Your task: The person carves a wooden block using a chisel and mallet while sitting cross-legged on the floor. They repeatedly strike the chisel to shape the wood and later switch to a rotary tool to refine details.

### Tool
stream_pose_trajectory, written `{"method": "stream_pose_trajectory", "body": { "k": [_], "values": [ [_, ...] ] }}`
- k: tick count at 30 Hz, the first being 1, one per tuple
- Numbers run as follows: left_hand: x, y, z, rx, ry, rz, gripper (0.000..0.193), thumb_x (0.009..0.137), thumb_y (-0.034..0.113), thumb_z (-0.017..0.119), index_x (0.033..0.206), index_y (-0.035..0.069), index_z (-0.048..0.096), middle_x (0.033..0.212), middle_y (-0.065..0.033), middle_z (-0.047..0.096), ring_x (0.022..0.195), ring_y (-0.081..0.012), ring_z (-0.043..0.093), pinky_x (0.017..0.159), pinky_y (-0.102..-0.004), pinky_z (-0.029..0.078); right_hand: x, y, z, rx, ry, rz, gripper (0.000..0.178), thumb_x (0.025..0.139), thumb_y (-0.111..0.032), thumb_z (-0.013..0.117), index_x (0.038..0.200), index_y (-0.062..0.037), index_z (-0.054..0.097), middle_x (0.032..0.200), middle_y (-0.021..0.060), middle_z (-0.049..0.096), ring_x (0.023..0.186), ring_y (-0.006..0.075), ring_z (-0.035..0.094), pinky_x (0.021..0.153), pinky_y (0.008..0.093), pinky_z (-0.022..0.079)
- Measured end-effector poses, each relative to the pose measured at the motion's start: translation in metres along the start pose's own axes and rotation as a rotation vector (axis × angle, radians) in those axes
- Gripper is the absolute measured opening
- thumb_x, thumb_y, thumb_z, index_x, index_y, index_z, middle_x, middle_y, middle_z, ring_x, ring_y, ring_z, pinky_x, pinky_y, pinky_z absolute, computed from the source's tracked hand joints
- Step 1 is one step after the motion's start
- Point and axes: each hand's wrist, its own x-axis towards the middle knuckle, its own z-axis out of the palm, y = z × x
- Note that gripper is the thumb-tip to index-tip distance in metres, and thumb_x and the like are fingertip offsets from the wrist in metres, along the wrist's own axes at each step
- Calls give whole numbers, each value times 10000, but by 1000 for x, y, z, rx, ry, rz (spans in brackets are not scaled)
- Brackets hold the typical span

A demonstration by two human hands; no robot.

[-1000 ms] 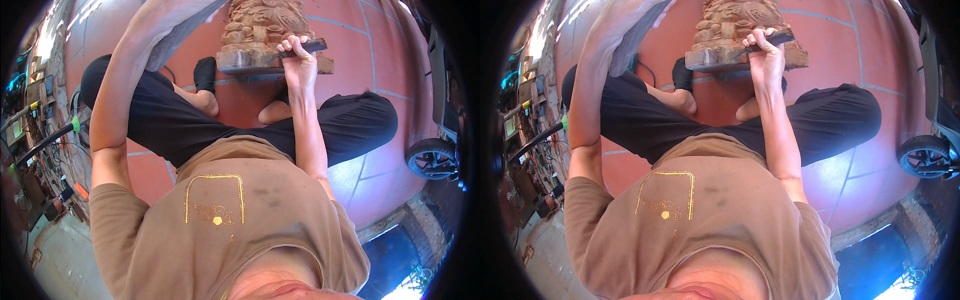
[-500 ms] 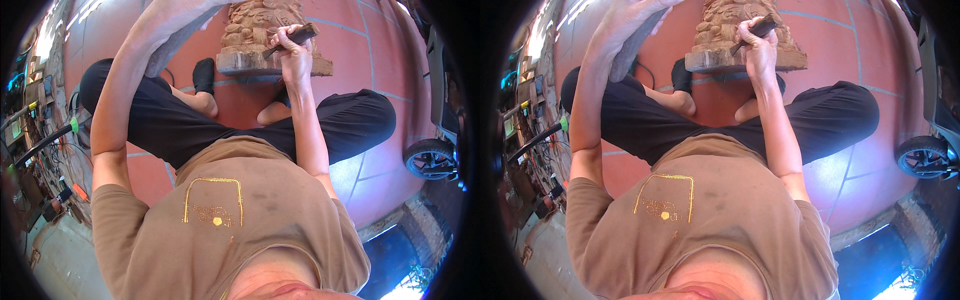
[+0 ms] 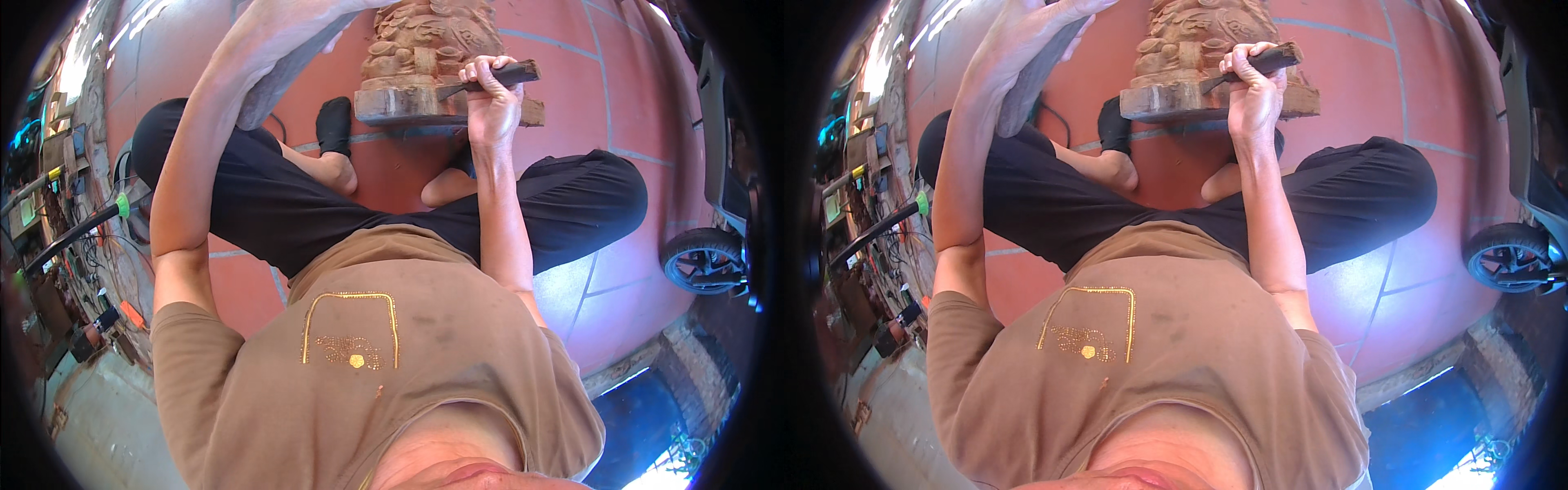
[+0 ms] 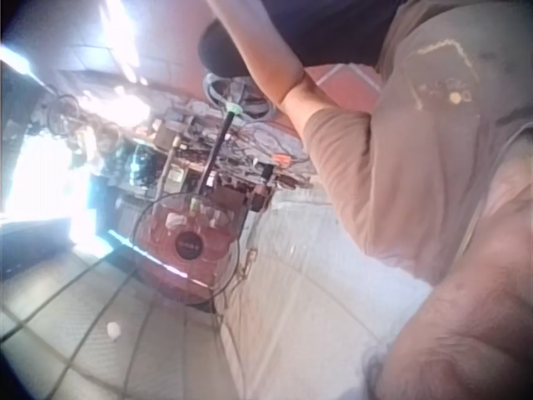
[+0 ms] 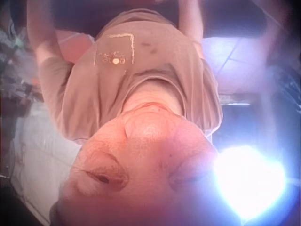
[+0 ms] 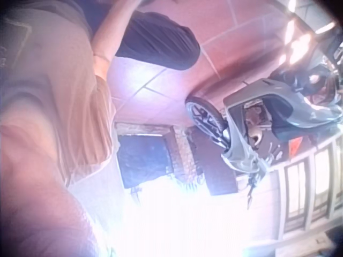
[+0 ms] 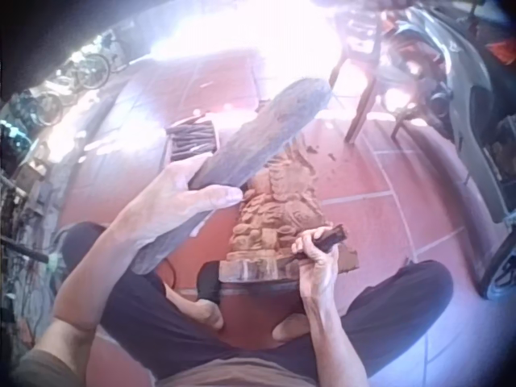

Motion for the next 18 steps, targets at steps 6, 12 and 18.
{"method": "stream_pose_trajectory", "body": {
  "k": [6,12,18],
  "values": [
    [0,1,-1,31,-5,-9,408,909,250,723,1228,21,614,774,26,577,599,-59,531,533,-231,439,-2,4,6,-60,8,1,192,915,73,640,972,-83,544,879,80,576,799,213,533,779,373,460],
    [-6,1,0,-50,-28,10,408,896,240,735,1209,12,608,783,15,580,600,-64,531,540,-233,443,-13,3,25,-259,29,33,237,889,82,664,973,-92,527,884,50,585,801,175,552,751,327,455],
    [1,-11,16,169,-93,198,518,864,233,775,1288,2,588,1052,-24,664,855,-81,593,680,-268,514,-16,11,18,-415,76,-71,240,843,66,688,940,-117,565,918,-43,542,872,81,512,829,264,433]
  ]
}}
